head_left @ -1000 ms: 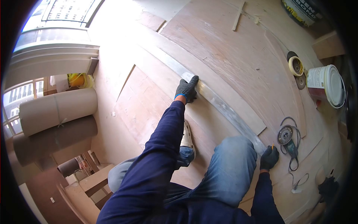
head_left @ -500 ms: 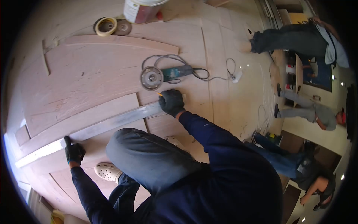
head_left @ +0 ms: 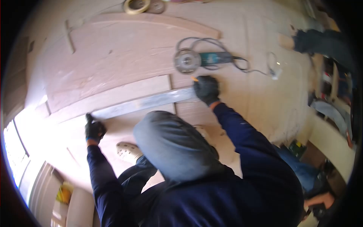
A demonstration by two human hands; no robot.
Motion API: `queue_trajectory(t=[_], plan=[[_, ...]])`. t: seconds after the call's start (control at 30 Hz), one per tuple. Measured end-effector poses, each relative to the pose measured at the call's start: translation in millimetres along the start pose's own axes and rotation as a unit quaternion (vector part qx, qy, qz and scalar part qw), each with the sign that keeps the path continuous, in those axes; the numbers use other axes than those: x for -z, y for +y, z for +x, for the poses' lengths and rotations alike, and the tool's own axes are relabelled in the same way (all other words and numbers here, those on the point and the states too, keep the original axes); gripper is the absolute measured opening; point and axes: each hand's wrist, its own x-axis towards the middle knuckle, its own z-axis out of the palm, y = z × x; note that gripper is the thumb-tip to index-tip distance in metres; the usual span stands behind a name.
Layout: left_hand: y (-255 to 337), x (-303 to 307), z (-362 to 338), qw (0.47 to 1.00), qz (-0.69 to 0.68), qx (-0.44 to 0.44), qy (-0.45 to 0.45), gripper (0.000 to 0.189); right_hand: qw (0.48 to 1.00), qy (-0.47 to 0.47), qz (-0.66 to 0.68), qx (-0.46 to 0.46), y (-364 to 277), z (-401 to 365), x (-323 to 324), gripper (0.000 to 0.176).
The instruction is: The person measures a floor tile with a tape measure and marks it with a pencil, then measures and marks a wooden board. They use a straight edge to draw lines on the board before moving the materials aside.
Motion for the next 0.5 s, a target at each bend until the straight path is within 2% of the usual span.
queue_trajectory(t=[0.03, 0.1, 0.2, 0.27, 0.3, 0.4, 0.5], plan=[[32, -21, -24, 0.990, -0.128, 0.059, -0.005, 0.082, 1.000, 0.007, -0.009, 0.004, 5, 0, -6, 0.020], [38, -37, -27, 0.987, -0.101, 0.034, 0.116, 0.083, 0.999, -0.045, 0.007, -0.020, 2, 9, 5, 0.022], [48, -47, -34, 0.975, -0.157, 0.069, 0.140, 0.081, 0.995, -0.094, 0.008, -0.033, 3, 17, 13, 0.024], [46, -47, -37, 0.980, -0.071, -0.050, 0.177, 0.069, 0.993, -0.109, 0.009, -0.033, 6, 20, 11, 0.024], [47, -45, -36, 0.980, -0.072, -0.046, 0.180, 0.069, 0.993, -0.117, 0.013, -0.030, 8, 21, 10, 0.024], [51, -41, -37, 0.980, -0.110, 0.042, 0.164, 0.039, 0.990, -0.140, 0.021, -0.019, 13, 22, 9, 0.024], [60, -47, -41, 0.974, -0.110, 0.056, 0.188, 0.043, 0.987, -0.158, 0.028, -0.020, 14, 25, 10, 0.025]])
